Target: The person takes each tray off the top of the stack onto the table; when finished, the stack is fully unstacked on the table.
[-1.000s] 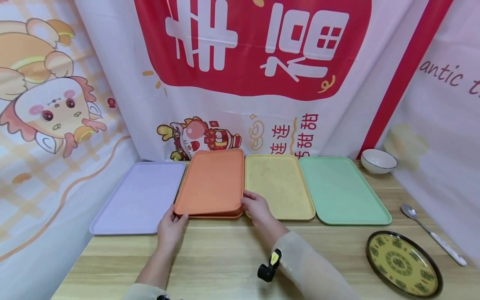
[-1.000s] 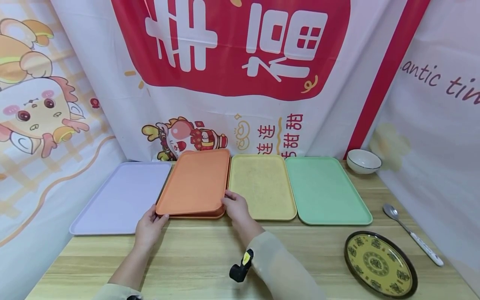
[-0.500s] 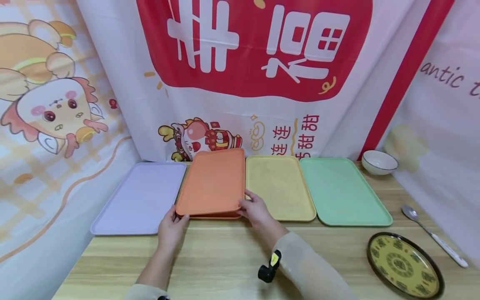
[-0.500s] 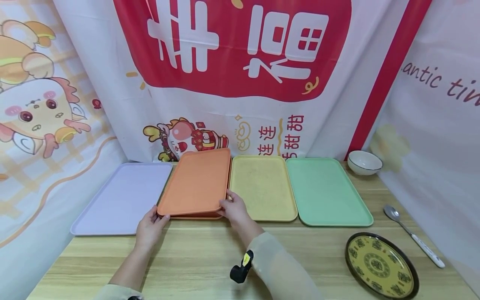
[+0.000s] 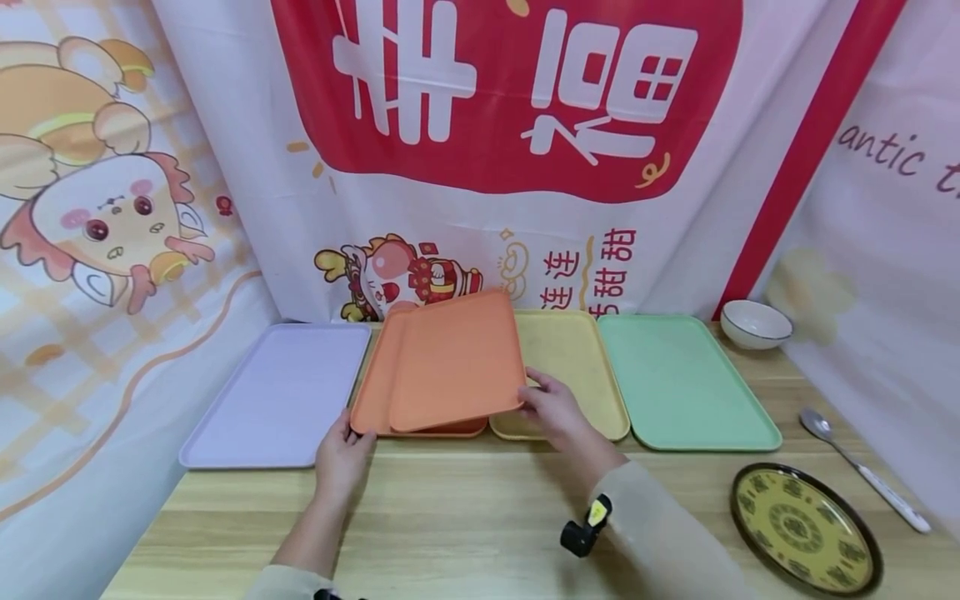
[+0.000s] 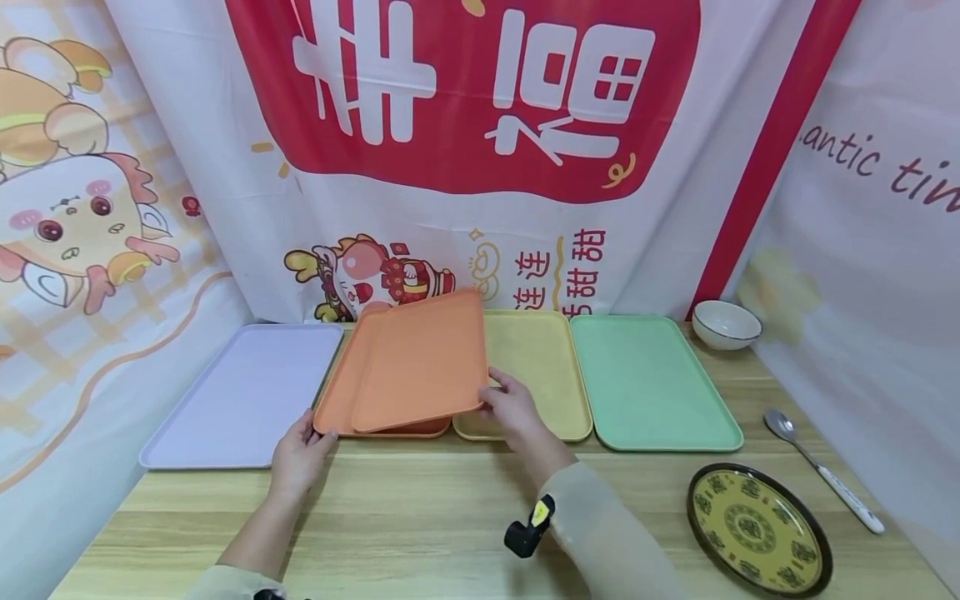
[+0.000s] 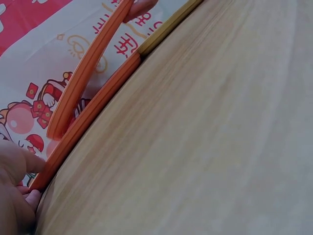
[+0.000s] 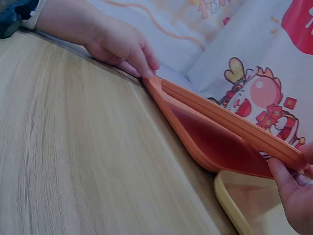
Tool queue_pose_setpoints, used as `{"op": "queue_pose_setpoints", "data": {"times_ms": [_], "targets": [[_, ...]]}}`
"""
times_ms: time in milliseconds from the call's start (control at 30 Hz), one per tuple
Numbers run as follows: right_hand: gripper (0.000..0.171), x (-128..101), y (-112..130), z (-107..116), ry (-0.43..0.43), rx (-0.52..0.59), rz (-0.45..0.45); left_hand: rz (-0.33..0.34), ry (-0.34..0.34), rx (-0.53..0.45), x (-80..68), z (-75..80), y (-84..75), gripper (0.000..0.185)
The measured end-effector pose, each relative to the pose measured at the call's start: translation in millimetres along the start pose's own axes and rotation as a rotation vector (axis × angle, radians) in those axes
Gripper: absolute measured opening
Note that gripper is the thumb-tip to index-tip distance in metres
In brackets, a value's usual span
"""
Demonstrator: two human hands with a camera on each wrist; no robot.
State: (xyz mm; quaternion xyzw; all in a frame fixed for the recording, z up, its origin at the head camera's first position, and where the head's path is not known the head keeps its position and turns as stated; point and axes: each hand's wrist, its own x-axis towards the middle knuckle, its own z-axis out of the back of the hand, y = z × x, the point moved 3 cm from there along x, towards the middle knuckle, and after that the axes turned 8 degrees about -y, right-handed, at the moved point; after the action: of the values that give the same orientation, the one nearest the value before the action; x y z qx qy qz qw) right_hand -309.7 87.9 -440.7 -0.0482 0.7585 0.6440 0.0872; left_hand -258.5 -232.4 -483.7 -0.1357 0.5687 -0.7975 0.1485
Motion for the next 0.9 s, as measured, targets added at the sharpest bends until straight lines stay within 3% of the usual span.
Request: {"op": "queue_pose_setpoints", "data": {"times_ms": [233, 600, 900], "targets": [[0.054, -5, 18, 39, 0.03, -0.032, 0.035, -0.041, -0.042, 0.091, 1.6, -1.0, -0.7, 0.063], [0.058, -20, 49, 113, 0.074, -0.125, 0.112, -0.053, -0.072, 0.107, 1.7, -1.8, -3.3, 0.061], [0.061, -22, 66, 161, 0.048, -0.235, 0.035, -0.039, -0.048, 0.116, 0.0, -0.7, -1.3, 0.063]]}}
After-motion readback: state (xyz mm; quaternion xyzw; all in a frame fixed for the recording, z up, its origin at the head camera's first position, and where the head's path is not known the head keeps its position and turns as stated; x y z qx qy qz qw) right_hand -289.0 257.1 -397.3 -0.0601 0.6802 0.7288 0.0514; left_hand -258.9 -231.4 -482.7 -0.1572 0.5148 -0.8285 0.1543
